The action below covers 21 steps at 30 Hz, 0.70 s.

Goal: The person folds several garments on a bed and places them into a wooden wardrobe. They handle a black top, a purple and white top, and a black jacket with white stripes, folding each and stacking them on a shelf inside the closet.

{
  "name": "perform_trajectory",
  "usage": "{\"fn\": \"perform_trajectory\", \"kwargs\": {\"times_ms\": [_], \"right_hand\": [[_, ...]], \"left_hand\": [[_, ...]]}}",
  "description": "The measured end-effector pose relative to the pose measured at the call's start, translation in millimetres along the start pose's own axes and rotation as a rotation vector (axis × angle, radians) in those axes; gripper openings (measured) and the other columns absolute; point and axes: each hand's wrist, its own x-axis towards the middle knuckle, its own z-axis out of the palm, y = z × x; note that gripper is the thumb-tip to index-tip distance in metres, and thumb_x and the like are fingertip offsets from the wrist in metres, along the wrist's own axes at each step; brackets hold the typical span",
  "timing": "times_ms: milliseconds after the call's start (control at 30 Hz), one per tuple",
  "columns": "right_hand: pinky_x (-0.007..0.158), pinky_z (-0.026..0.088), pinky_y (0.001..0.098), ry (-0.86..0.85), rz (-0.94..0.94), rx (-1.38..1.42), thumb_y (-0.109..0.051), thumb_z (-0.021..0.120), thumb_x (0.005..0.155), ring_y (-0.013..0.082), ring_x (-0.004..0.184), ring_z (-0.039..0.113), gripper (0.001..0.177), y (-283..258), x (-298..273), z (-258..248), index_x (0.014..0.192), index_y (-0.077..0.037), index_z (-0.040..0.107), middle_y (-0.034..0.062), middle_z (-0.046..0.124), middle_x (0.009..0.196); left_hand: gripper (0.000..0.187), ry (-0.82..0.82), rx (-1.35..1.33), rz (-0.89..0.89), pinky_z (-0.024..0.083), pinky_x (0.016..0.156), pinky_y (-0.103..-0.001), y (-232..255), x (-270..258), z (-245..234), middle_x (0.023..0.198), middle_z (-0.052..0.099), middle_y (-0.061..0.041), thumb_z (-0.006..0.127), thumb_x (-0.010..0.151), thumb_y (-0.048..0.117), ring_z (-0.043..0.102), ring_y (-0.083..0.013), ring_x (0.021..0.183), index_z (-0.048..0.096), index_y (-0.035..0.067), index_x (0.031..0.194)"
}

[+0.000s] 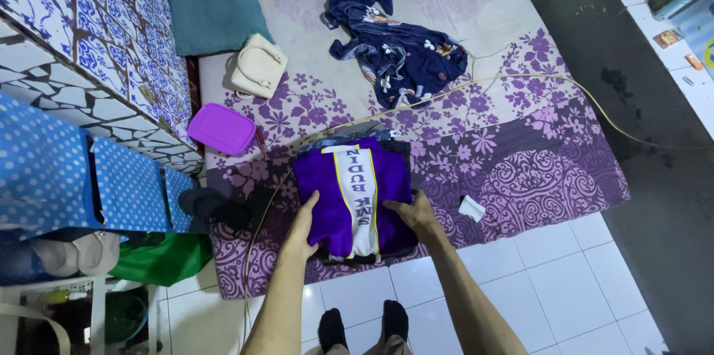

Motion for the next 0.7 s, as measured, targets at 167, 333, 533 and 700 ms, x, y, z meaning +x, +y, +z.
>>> {"fn": "perform_trajectory", "kwargs": {"times_ms": [167,333,533,700], "right_hand": [[0.097,0.055,0.0456,-0.059,0.16,0.024,-0.039,0.093,0.061,0.0347,0.113,0.069,0.084,-32,-45,2,0.128,0.004,0.067,0.0241,0.073,0.114],[0.092,0.057,0.0466,-0.037,0.118,0.081,-0.037,0.09,0.062,0.0351,0.107,0.072,0.073,3,-10,13,0.122,0.001,0.073,0.0226,0.074,0.108],[0.096,0.054,0.044,-0.031,0.06,-0.031,-0.037,0.09,0.063,0.0313,0.111,0.07,0.069,23,9,29,0.121,-0.007,0.067,0.0168,0.074,0.11],[0.089,0.05,0.0485,-0.027,-0.291,0.047,-0.024,0.084,0.074,0.038,0.107,0.068,0.055,9,-14,26,0.12,-0.002,0.063,0.0238,0.071,0.104]], "left_hand": [[0.113,0.026,0.006,-0.041,0.011,0.119,-0.072,-29,59,-15,0.168,0.008,-0.023,0.081,0.081,0.056,0.008,-0.043,0.156,0.018,0.003,0.159],[0.103,0.071,0.091,0.034,0.042,0.103,-0.066,-46,93,-25,0.15,0.038,-0.028,0.093,0.072,0.037,0.037,-0.0436,0.144,0.037,-0.003,0.15],[0.084,0.145,0.343,0.182,0.053,0.09,-0.056,-93,197,-48,0.135,0.055,-0.019,0.086,0.071,0.039,0.055,-0.0382,0.127,0.052,0.009,0.141],[0.099,0.11,0.525,0.538,0.022,0.125,-0.054,-56,121,-31,0.165,0.019,-0.03,0.061,0.085,0.003,0.021,-0.0416,0.153,0.001,0.008,0.163]]}}
